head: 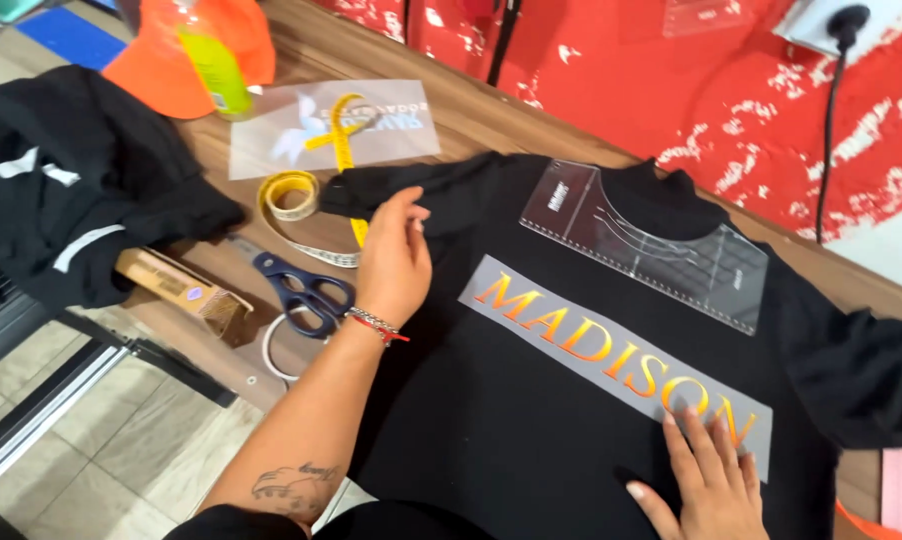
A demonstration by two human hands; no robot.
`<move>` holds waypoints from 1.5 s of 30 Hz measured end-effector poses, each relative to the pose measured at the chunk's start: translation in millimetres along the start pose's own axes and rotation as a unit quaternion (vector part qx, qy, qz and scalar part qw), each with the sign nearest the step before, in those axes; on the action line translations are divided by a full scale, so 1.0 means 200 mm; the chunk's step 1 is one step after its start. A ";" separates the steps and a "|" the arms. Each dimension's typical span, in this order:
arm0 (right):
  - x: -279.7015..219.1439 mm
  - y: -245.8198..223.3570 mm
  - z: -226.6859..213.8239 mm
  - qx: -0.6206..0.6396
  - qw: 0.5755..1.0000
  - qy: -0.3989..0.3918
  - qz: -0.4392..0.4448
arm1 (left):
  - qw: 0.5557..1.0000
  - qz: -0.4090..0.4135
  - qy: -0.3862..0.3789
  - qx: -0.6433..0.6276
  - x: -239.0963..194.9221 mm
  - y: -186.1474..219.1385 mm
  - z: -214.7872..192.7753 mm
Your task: The person cuts a 'MADISON' vinyl decal with scissors, then places it on a black t-shirt. They use a measuring tape and a clear ruler to align and measure the decal's position on the shirt.
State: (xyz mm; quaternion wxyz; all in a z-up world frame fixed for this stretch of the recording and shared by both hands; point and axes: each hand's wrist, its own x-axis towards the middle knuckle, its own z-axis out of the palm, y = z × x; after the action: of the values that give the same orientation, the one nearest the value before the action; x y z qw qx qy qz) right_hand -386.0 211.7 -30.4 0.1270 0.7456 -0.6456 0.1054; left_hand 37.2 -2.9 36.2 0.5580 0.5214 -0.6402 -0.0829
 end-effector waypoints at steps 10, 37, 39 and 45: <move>0.00 -0.06 0.02 -0.065 0.996 0.064 0.024 | 0.996 -0.037 -0.046 0.062 0.07 0.10 -0.33; -0.11 0.37 -0.25 -0.088 0.995 -0.037 0.007 | 0.973 -0.005 -0.203 0.111 0.01 -0.45 0.06; -0.04 0.39 -0.31 0.089 0.993 -0.010 0.079 | 0.962 0.123 -0.205 0.135 -0.01 -0.42 0.07; -0.22 0.74 -0.28 -0.037 0.982 -0.045 0.182 | 0.960 0.070 -0.232 0.140 -0.04 -0.33 0.01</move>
State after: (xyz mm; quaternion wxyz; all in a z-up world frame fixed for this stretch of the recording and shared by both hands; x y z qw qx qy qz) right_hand -538.1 251.0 17.1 0.1041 0.6141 -0.7792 0.0695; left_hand 71.9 -27.7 -15.7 0.3204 0.5143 -0.7922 -0.0720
